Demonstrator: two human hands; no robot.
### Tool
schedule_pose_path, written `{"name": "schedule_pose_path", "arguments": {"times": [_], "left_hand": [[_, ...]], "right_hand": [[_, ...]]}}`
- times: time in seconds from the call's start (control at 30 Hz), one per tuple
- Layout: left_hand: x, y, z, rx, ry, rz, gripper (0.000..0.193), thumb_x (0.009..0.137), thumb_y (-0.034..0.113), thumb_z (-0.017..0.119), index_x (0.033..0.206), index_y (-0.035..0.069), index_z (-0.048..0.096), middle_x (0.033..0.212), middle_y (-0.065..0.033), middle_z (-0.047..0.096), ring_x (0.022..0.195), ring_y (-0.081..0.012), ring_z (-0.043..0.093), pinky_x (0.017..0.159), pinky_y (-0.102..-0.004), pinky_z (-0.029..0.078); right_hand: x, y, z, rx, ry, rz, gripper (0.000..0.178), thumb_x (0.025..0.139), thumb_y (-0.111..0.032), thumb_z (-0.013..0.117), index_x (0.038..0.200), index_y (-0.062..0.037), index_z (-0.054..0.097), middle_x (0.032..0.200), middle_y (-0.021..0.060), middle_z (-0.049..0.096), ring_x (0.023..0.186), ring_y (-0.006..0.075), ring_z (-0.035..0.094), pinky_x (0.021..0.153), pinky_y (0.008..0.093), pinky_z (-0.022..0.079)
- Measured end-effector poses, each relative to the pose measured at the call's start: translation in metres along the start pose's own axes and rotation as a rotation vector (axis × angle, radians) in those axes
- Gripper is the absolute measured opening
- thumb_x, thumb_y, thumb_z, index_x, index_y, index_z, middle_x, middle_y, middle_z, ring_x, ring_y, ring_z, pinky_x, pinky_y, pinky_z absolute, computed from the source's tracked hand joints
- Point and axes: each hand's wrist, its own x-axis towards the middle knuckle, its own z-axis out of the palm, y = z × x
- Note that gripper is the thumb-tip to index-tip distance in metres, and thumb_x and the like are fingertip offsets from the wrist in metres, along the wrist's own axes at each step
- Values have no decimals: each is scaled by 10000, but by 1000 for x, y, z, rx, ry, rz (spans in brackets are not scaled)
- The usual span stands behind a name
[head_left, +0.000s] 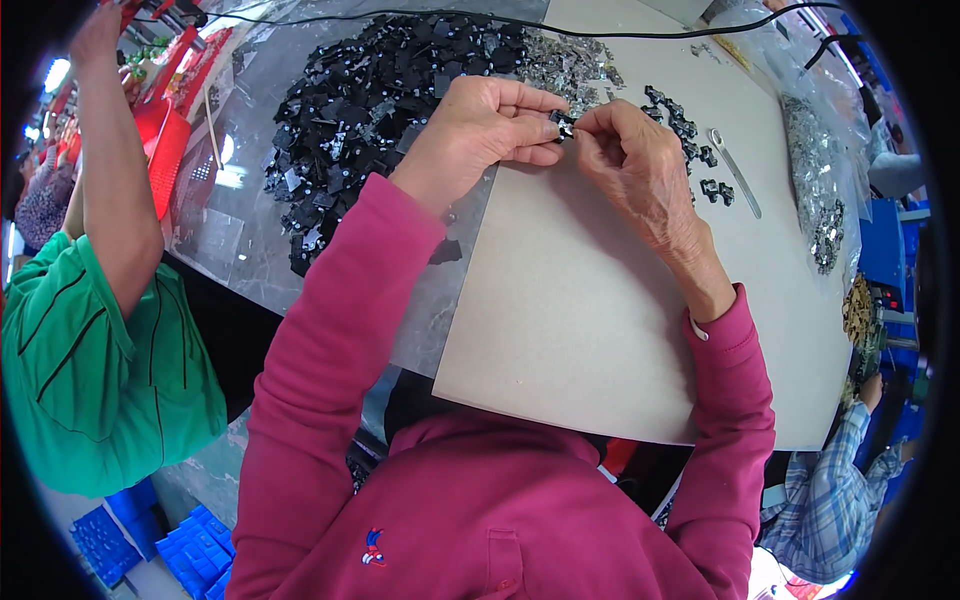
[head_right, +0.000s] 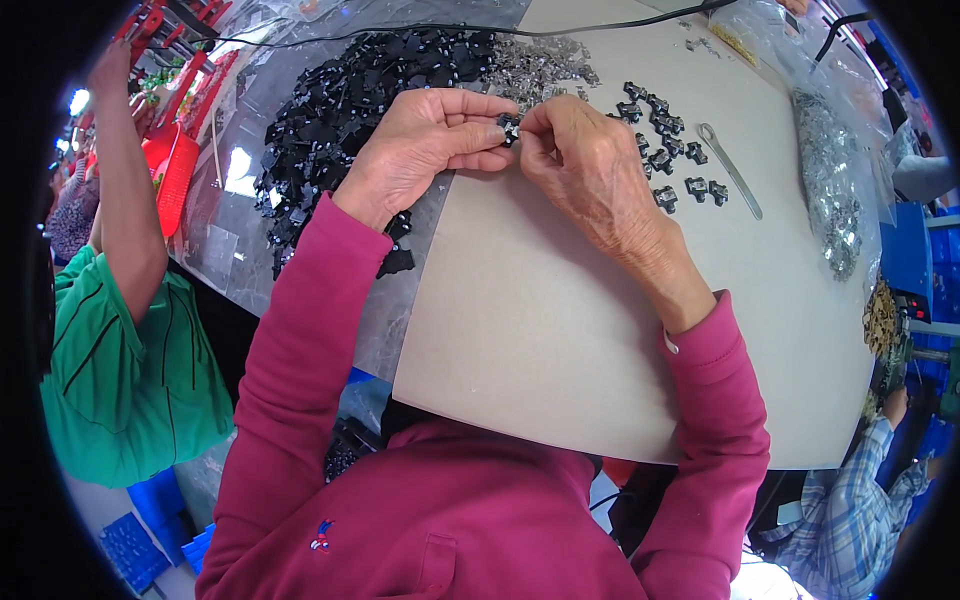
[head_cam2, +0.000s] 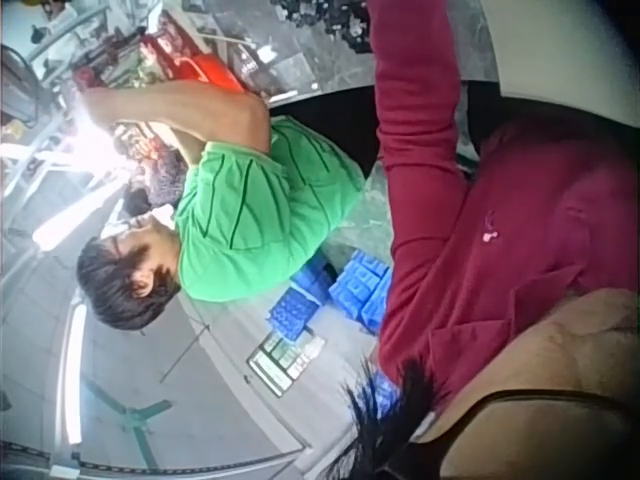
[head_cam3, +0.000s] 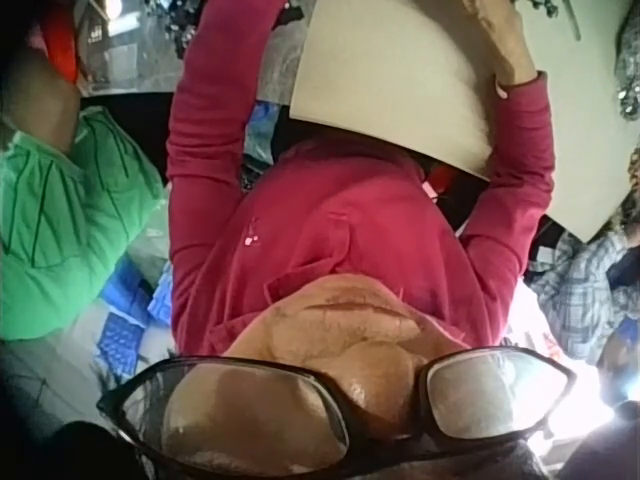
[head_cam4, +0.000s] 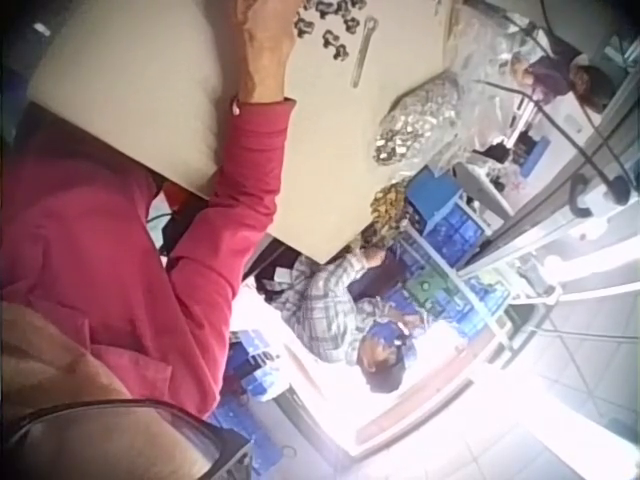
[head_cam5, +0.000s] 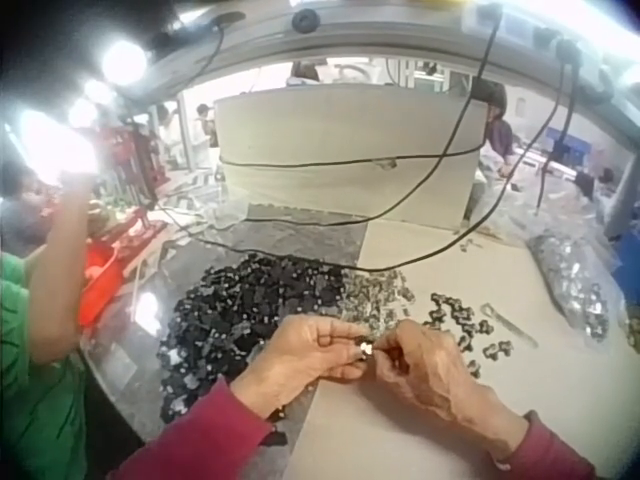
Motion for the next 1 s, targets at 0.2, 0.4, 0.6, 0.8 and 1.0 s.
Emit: {"name": "schedule_pose_path", "arguments": {"times": [0.2, 0.4, 0.6, 0.8, 1.0], "left_hand": [[0, 0, -1, 0, -32, -16, 293, 842, 43, 617, 1109, -66, 567, 885, -114, 647, 745, -160, 661, 717, -272, 564], [1, 1, -1, -7, -45, -32, 294, 840, 41, 619, 1110, -64, 567, 891, -112, 646, 757, -161, 660, 727, -277, 564], [1, 2, -2, -115, -53, -95, 331, 828, 28, 626, 1138, -57, 550, 939, -112, 634, 807, -175, 659, 770, -284, 556], [0, 2, -3, -202, -81, -112, 348, 823, 12, 622, 1154, -55, 538, 976, -115, 621, 846, -195, 656, 808, -280, 546], [0, 3, -1, -204, -77, -137, 347, 819, 8, 624, 1149, -58, 541, 973, -119, 619, 867, -208, 652, 830, -283, 540]], "right_hand": [[0, 2, 2, 20, 9, -13, 95, 757, -1, 646, 814, 10, 571, 697, 91, 604, 590, 169, 602, 546, 272, 491], [-1, 3, 4, 8, -3, -2, 94, 768, -8, 642, 831, 16, 577, 701, 89, 610, 597, 153, 602, 550, 263, 490], [-3, 2, 4, 184, -37, 197, 78, 814, -40, 618, 855, 18, 588, 685, 19, 587, 585, 68, 535, 527, 213, 446], [0, -5, -3, 352, -76, 440, 116, 803, -56, 603, 831, 54, 584, 718, 117, 636, 638, 157, 620, 599, 273, 508], [-4, 2, 2, 243, -22, 252, 90, 804, -40, 611, 837, 38, 582, 703, 92, 621, 621, 143, 603, 578, 254, 495]]}}
